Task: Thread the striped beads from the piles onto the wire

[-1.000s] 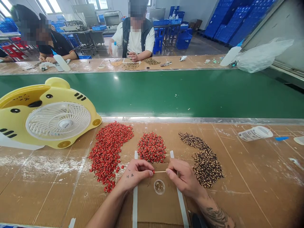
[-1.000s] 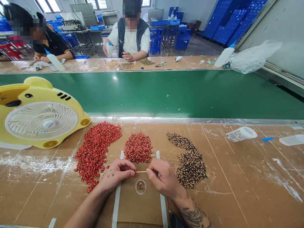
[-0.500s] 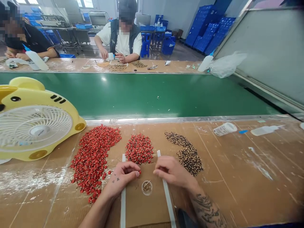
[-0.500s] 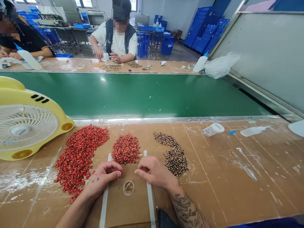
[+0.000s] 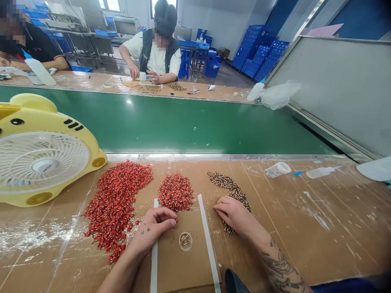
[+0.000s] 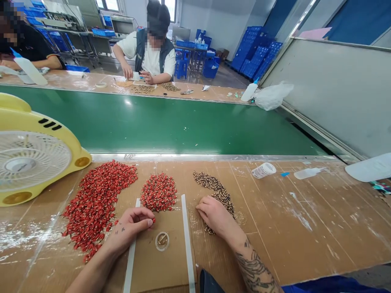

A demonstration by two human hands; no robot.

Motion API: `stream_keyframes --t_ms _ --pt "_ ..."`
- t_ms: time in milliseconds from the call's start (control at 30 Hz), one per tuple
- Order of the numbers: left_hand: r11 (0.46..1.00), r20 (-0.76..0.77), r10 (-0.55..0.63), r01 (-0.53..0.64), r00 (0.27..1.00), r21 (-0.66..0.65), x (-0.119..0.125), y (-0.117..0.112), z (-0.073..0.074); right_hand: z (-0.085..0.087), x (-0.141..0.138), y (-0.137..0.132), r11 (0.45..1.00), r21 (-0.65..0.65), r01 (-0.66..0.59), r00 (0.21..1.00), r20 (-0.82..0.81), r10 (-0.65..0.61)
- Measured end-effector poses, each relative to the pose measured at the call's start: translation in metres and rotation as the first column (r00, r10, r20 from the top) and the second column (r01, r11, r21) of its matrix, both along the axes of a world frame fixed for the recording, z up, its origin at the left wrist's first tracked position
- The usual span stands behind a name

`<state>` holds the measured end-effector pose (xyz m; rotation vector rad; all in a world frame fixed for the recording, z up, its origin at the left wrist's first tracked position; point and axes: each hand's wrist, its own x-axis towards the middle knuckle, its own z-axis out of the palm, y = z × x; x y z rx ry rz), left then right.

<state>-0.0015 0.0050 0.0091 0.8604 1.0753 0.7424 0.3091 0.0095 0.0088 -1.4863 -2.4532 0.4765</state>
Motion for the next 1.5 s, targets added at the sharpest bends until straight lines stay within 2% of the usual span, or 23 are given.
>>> stream_keyframes --t_ms 67,167,300,400,533,633,767,867,1167,1333,1500 --pt "1.0 0.01 0.006 -0.006 1.0 0.007 0.0 0.0 -0.001 0.006 -0.004 0.0 1.0 -0.021 0.0 1.0 -0.03 -0.001" --pt "0.999 0.02 0.024 -0.025 1.0 0.036 0.001 -0.001 -0.002 0.022 -0.017 -0.001 0.995 -0.095 0.004 0.984 -0.179 -0.021" --pt "0.991 0.039 0.085 -0.088 0.996 0.102 0.003 -0.004 -0.004 0.033 -0.051 -0.002 0.984 -0.169 -0.052 0.909 -0.416 -0.024" --pt "0.976 0.053 0.14 -0.147 0.989 0.162 0.005 -0.004 -0.006 0.027 -0.082 0.001 0.969 -0.247 -0.012 0.812 -0.568 -0.134" --pt "0.93 0.061 0.187 -0.196 0.981 0.31 0.005 -0.005 -0.007 0.012 -0.112 0.003 0.922 -0.382 0.053 0.626 -0.707 -0.329" --pt "0.871 0.045 0.21 -0.208 0.977 0.446 0.004 -0.006 -0.006 0.003 -0.121 -0.001 0.92 -0.388 0.052 0.551 -0.757 -0.35" --pt "0.788 -0.017 0.217 -0.165 0.976 0.593 0.004 -0.009 -0.005 0.003 -0.123 -0.006 0.971 -0.226 0.072 0.556 -0.8 -0.227" --pt "0.749 -0.04 0.219 -0.142 0.975 0.647 0.004 -0.01 -0.006 0.004 -0.123 -0.006 0.989 -0.139 0.058 0.571 -0.808 -0.147" --pt "0.676 -0.109 0.234 -0.081 0.966 0.733 0.004 -0.013 -0.012 0.005 -0.128 -0.008 0.994 -0.102 0.04 0.609 -0.786 -0.105" --pt "0.722 -0.093 0.235 -0.11 0.967 0.683 0.003 -0.013 -0.011 0.009 -0.126 -0.009 0.982 -0.19 0.016 0.62 -0.768 -0.159" --pt "0.782 -0.145 0.22 -0.086 0.965 0.618 0.004 -0.014 -0.009 0.007 -0.121 -0.002 0.909 -0.415 -0.049 0.551 -0.77 -0.321"
